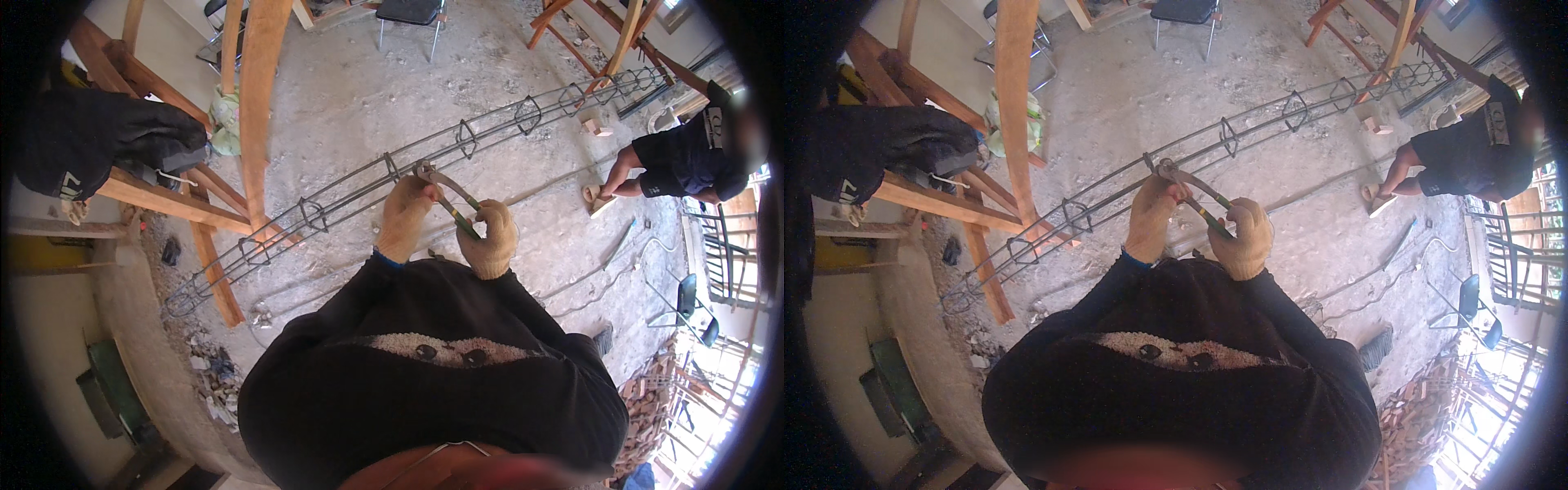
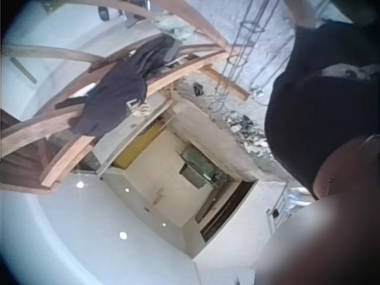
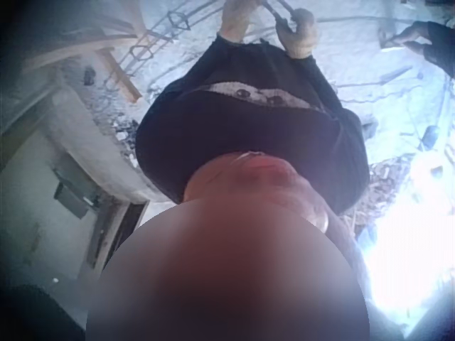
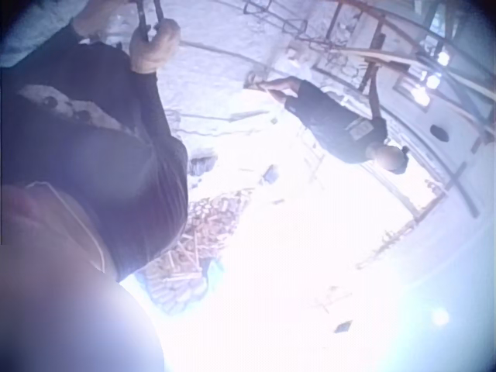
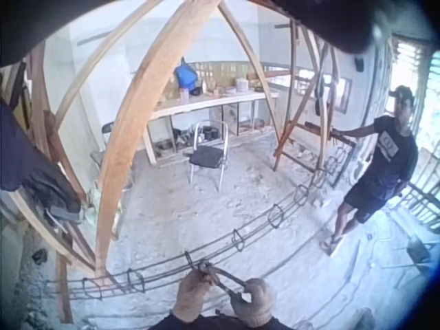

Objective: The person assembles a rebar cage by tying intersecting steel bars with wire. They use pliers to twist and secure the wire at multiple joints along the cage. Another person works nearby on a similar rebar structure.

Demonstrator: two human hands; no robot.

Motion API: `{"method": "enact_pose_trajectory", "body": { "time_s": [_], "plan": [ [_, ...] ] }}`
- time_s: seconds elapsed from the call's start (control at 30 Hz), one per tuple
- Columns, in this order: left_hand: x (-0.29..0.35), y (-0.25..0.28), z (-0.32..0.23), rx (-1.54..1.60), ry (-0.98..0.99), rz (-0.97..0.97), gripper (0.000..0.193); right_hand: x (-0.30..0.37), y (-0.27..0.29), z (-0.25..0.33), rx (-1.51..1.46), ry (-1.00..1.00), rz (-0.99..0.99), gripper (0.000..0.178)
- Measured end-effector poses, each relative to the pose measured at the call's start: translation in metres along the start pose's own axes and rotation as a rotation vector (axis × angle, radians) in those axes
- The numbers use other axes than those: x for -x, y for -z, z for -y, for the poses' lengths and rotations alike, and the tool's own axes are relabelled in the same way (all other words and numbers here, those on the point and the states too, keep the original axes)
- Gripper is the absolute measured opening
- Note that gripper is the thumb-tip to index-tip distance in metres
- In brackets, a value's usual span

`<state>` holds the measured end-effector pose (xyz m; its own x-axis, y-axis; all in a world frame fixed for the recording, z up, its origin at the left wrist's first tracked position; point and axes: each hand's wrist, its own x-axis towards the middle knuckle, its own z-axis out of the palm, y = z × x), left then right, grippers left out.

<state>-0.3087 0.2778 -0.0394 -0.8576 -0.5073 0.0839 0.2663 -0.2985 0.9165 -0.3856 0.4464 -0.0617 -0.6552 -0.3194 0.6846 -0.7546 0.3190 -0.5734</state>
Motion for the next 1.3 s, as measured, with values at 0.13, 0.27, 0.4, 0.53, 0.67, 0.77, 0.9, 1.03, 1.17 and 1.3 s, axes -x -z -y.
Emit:
{"method": "enact_pose_trajectory", "body": {
  "time_s": [0.13, 0.27, 0.4, 0.53, 0.67, 0.77, 0.9, 1.03, 1.17, 1.3],
  "plan": [
    [0.004, -0.003, -0.010, -0.094, 0.042, -0.023, 0.018, 0.001, 0.001, 0.000, -0.072, -0.066, 0.103, 0.035],
    [0.003, -0.005, -0.007, -0.129, 0.023, -0.081, 0.013, 0.003, 0.001, -0.002, -0.212, -0.140, 0.250, 0.041],
    [-0.003, 0.003, 0.000, 0.166, 0.150, -0.146, 0.013, -0.003, 0.008, -0.002, -0.774, -0.697, 0.459, 0.046],
    [-0.014, 0.019, -0.004, 0.256, 0.201, -0.139, 0.016, -0.013, 0.031, 0.003, -1.295, -1.032, 0.511, 0.046],
    [-0.021, 0.028, -0.010, 0.048, 0.169, -0.071, 0.015, -0.013, 0.047, 0.001, -1.485, -1.077, 0.547, 0.037],
    [-0.026, 0.035, -0.008, -0.135, 0.114, -0.088, 0.011, -0.008, 0.044, -0.012, -1.118, -1.063, 0.565, 0.032],
    [-0.019, 0.054, -0.001, -0.187, 0.146, -0.210, 0.013, 0.001, 0.025, -0.027, -0.384, -0.878, 0.692, 0.027],
    [0.003, 0.078, -0.001, -0.174, 0.191, -0.192, 0.014, 0.008, 0.008, -0.023, -0.135, -0.698, 0.756, 0.030],
    [0.043, 0.084, -0.009, -0.127, 0.243, -0.136, 0.017, 0.005, -0.020, -0.009, -0.266, -0.458, 0.801, 0.030],
    [0.062, 0.080, -0.012, -0.065, 0.276, -0.324, 0.016, -0.010, -0.080, 0.013, -0.206, -0.268, 0.882, 0.032]
  ]
}}
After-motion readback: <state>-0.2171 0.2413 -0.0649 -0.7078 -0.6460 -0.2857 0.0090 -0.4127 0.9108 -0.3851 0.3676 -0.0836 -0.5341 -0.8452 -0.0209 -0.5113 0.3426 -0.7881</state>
